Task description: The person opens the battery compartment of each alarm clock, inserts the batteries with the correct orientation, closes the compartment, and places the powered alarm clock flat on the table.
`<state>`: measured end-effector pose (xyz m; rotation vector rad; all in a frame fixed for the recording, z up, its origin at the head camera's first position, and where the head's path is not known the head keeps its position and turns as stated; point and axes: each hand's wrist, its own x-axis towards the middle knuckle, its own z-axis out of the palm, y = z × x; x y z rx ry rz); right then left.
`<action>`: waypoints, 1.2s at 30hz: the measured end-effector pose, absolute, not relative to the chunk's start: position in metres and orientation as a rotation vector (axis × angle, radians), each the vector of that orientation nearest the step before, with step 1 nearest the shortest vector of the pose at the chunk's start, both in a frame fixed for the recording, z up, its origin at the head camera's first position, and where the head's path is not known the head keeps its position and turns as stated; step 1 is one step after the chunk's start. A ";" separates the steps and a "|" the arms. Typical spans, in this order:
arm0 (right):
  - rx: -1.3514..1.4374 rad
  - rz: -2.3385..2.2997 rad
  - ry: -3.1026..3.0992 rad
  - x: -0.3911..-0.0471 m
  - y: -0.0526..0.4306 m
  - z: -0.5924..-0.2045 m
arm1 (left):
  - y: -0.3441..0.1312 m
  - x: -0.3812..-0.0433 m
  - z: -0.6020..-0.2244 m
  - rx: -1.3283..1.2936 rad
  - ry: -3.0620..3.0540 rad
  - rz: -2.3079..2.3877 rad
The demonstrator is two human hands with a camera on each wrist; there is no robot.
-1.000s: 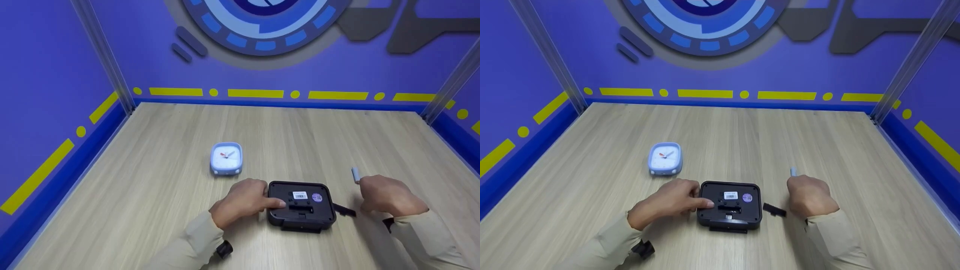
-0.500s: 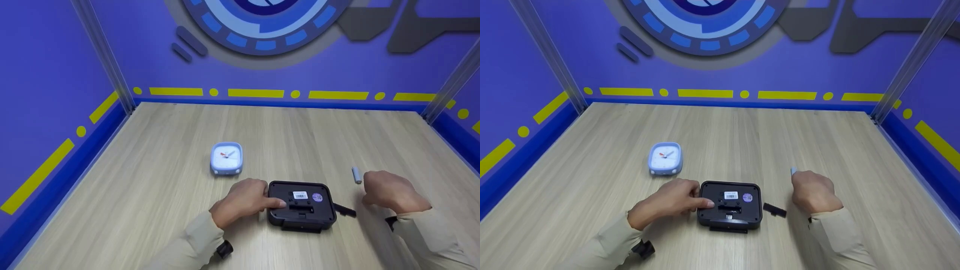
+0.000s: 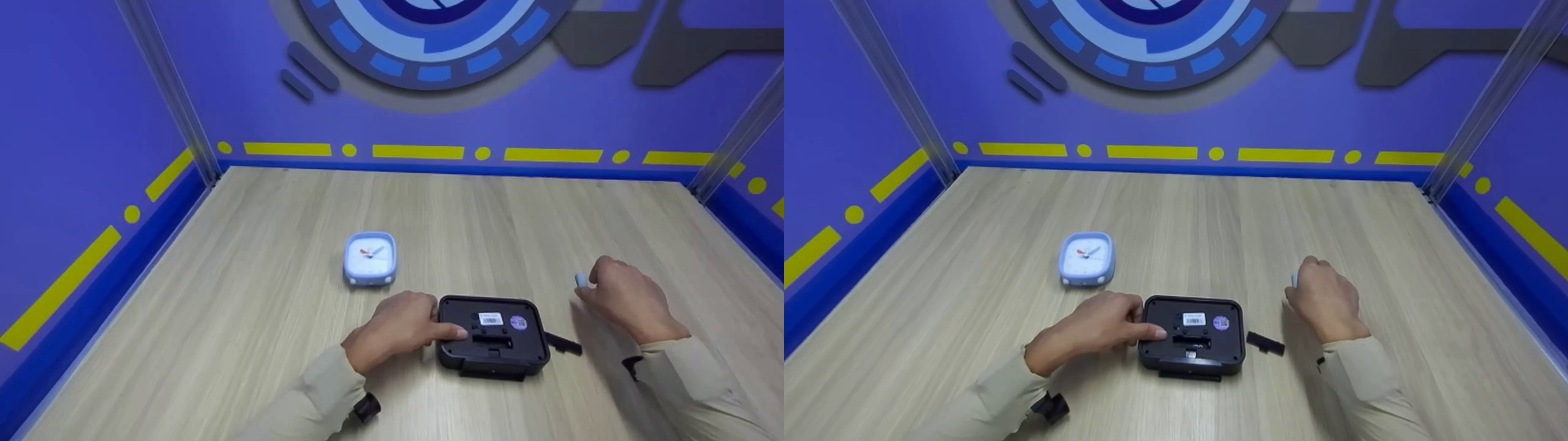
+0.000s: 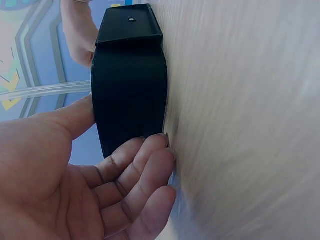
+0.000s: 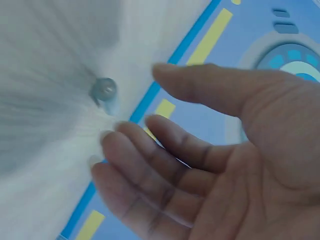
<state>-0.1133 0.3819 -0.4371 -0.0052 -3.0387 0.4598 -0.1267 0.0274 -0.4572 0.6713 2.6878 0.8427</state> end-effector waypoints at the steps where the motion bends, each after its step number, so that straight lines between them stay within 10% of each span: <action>1: -0.018 0.475 -3.028 -0.115 0.382 -0.439 | 0.027 -0.127 -0.457 0.671 2.689 0.841; 36: -0.012 0.535 -3.074 -0.121 0.391 -0.457 | 0.029 -0.126 -0.458 0.665 2.719 0.829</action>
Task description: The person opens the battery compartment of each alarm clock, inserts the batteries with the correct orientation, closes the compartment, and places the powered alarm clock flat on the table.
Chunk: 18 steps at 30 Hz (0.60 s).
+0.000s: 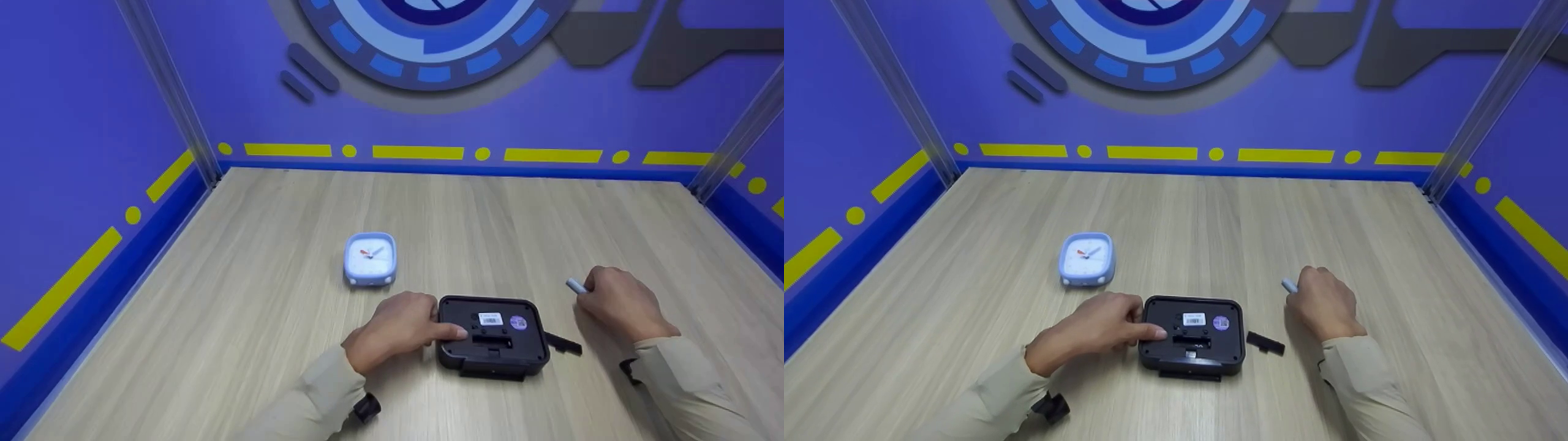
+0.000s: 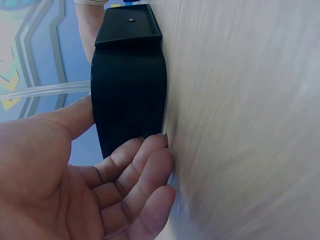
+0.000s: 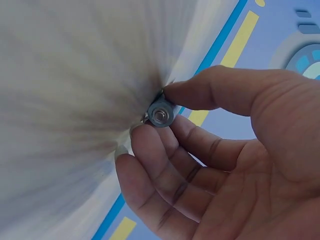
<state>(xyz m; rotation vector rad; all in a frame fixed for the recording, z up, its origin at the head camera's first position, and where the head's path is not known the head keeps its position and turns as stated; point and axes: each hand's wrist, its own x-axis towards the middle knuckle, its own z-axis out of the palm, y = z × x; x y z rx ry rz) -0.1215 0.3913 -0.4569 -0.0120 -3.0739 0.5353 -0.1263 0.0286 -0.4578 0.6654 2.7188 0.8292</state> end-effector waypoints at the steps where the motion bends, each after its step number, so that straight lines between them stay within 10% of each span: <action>1: -0.012 0.539 -3.074 -0.121 0.391 -0.457 | 0.029 -0.126 -0.458 0.668 2.719 0.831; 18: -0.010 0.564 -3.085 -0.122 0.393 -0.458 | 0.029 -0.127 -0.458 0.667 2.706 0.843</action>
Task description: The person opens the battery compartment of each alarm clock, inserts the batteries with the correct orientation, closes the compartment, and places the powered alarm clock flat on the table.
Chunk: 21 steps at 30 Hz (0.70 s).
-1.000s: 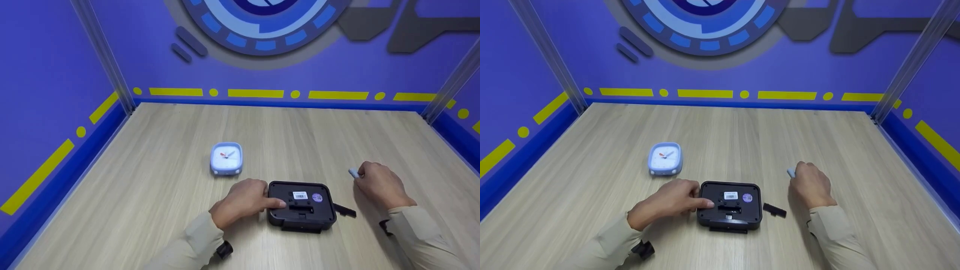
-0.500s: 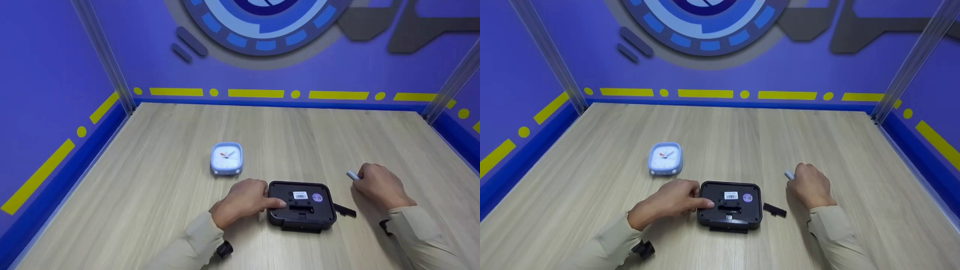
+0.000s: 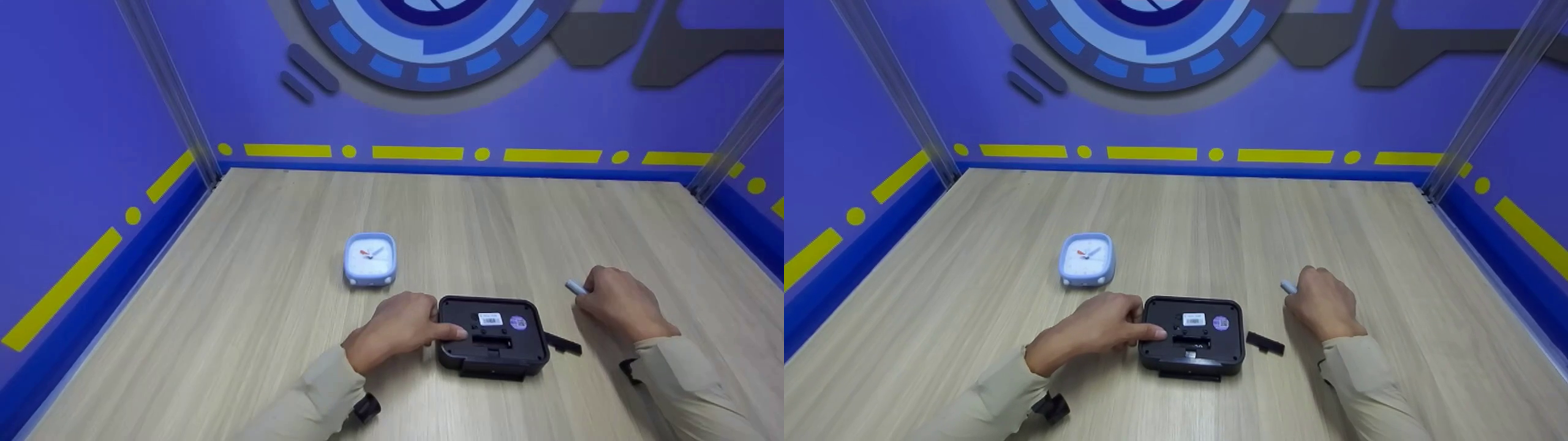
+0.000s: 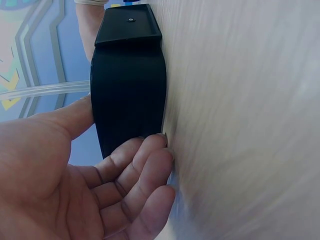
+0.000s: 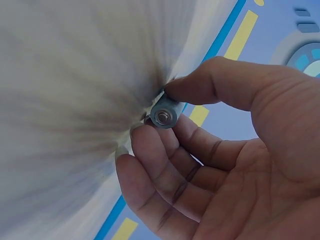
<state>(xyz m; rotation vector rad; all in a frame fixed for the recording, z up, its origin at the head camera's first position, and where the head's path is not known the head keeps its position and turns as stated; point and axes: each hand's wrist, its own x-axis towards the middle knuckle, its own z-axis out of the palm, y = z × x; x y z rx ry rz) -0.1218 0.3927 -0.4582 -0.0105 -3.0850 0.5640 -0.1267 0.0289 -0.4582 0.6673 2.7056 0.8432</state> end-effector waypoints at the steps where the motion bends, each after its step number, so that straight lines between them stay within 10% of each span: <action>1: -0.012 0.565 -3.087 -0.122 0.393 -0.458 | 0.029 -0.127 -0.458 0.666 2.706 0.844; 21: 0.017 0.559 -3.099 -0.119 0.383 -0.445 | 0.028 -0.125 -0.457 0.648 2.685 0.866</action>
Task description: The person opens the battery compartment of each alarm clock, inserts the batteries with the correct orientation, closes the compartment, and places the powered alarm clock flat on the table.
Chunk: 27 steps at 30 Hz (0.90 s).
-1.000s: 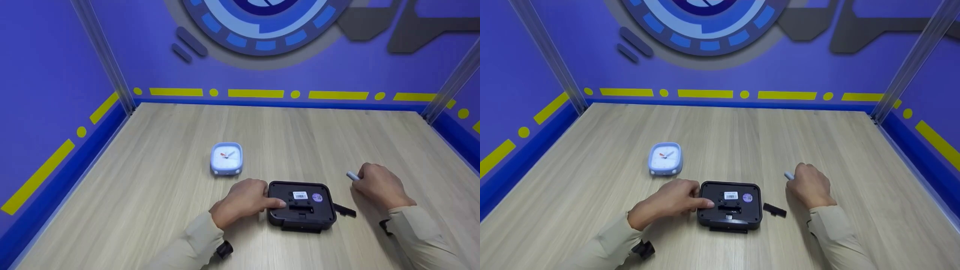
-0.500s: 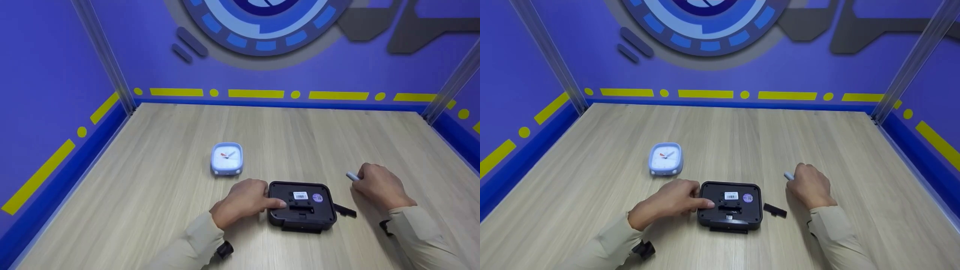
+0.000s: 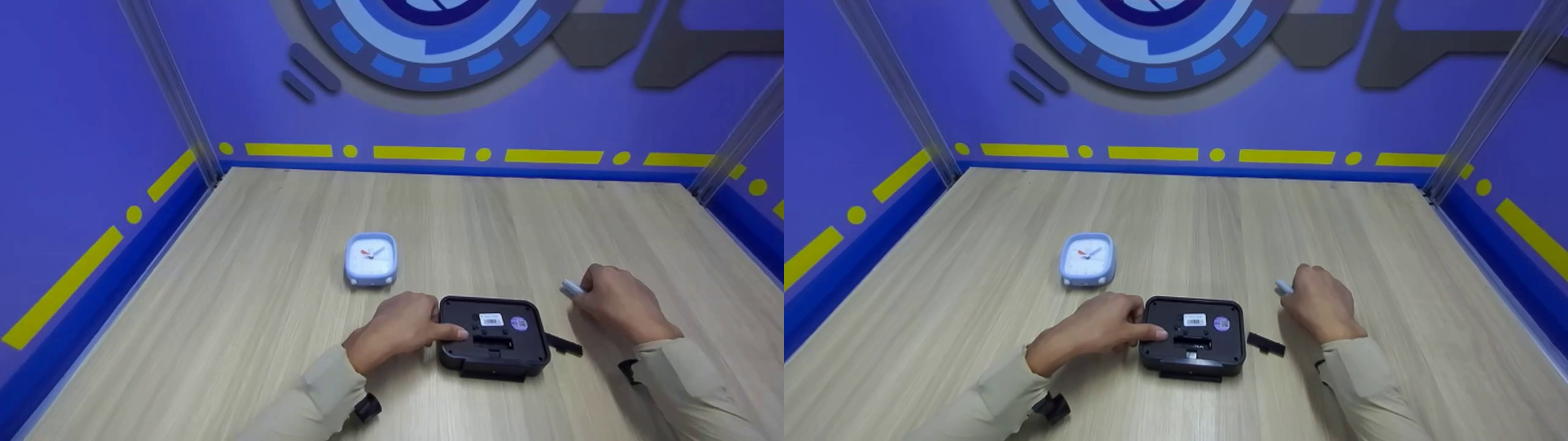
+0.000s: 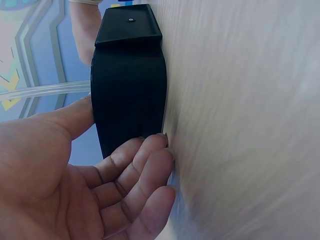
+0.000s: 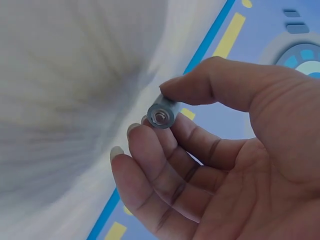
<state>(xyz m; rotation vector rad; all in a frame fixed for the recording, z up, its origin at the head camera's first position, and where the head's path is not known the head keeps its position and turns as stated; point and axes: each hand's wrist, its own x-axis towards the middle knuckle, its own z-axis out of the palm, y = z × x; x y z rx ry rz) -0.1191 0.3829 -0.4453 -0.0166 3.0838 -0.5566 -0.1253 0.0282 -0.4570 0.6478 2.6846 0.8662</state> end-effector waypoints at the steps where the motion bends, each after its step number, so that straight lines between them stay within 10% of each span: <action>1: -0.020 -0.552 3.083 -0.119 0.381 -0.444 | 0.028 -0.125 -0.457 0.646 2.684 0.865; 27: -0.214 -0.536 3.126 -0.105 0.357 -0.422 | 0.028 -0.125 -0.456 0.688 2.714 0.835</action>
